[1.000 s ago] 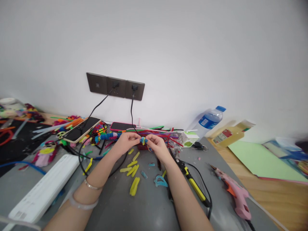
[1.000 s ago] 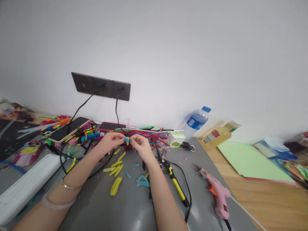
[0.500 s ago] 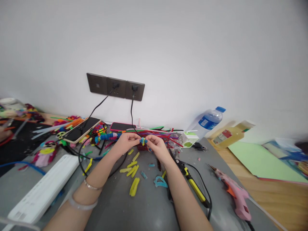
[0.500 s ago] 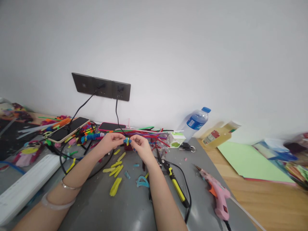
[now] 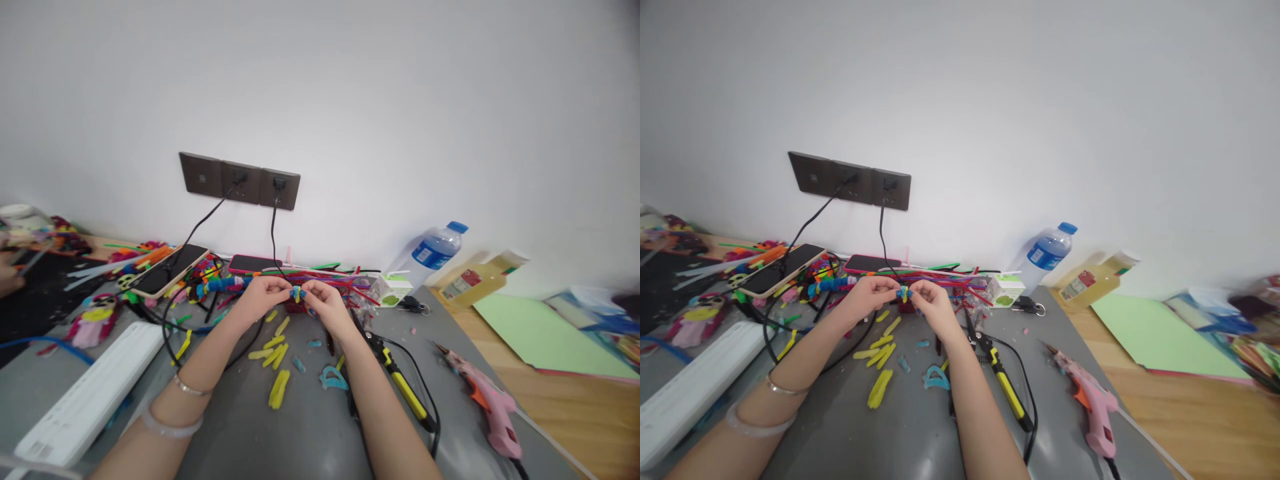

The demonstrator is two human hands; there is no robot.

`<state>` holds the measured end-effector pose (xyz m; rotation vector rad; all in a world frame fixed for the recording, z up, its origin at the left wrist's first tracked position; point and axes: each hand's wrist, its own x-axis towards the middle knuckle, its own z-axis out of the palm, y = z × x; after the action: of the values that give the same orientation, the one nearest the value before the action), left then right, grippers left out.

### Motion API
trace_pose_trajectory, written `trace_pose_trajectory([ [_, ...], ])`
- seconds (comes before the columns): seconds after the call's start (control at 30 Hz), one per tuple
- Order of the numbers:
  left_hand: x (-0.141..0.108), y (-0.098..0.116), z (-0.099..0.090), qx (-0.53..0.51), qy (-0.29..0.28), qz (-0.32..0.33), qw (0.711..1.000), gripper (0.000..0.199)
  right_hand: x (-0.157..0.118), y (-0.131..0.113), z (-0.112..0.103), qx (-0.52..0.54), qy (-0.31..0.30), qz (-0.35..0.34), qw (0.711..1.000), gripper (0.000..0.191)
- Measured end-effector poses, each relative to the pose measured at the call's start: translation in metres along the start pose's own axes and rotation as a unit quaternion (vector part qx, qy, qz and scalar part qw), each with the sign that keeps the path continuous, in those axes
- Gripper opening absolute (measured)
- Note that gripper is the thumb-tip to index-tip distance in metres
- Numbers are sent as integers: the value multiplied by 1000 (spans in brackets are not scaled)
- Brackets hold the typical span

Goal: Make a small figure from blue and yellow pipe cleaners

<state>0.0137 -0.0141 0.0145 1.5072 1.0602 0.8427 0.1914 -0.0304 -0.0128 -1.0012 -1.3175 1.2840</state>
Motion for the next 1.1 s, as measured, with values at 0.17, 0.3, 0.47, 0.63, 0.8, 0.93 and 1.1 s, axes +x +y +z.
trace_pose_trajectory([
  [0.17,0,0,0,7,1,-4,1000,37,-1,-2,1,-1,2,-1,1000,29],
  [0.3,0,-1,0,10,1,-4,1000,37,-1,-2,1,3,2,-1,1000,29],
  [0.47,0,-1,0,5,0,-3,1000,36,0,0,1,1,3,-2,1000,30],
  [0.63,1,-1,0,4,2,-5,1000,37,0,0,0,1,0,-2,1000,30],
  [0.8,1,-2,0,5,4,-3,1000,39,0,0,0,-3,0,-5,1000,31],
  [0.93,1,-2,0,8,1,-2,1000,38,-1,-1,0,-4,1,-6,1000,30],
  [1.1,1,-1,0,11,-1,1,1000,39,-1,-3,1,-13,8,-5,1000,29],
])
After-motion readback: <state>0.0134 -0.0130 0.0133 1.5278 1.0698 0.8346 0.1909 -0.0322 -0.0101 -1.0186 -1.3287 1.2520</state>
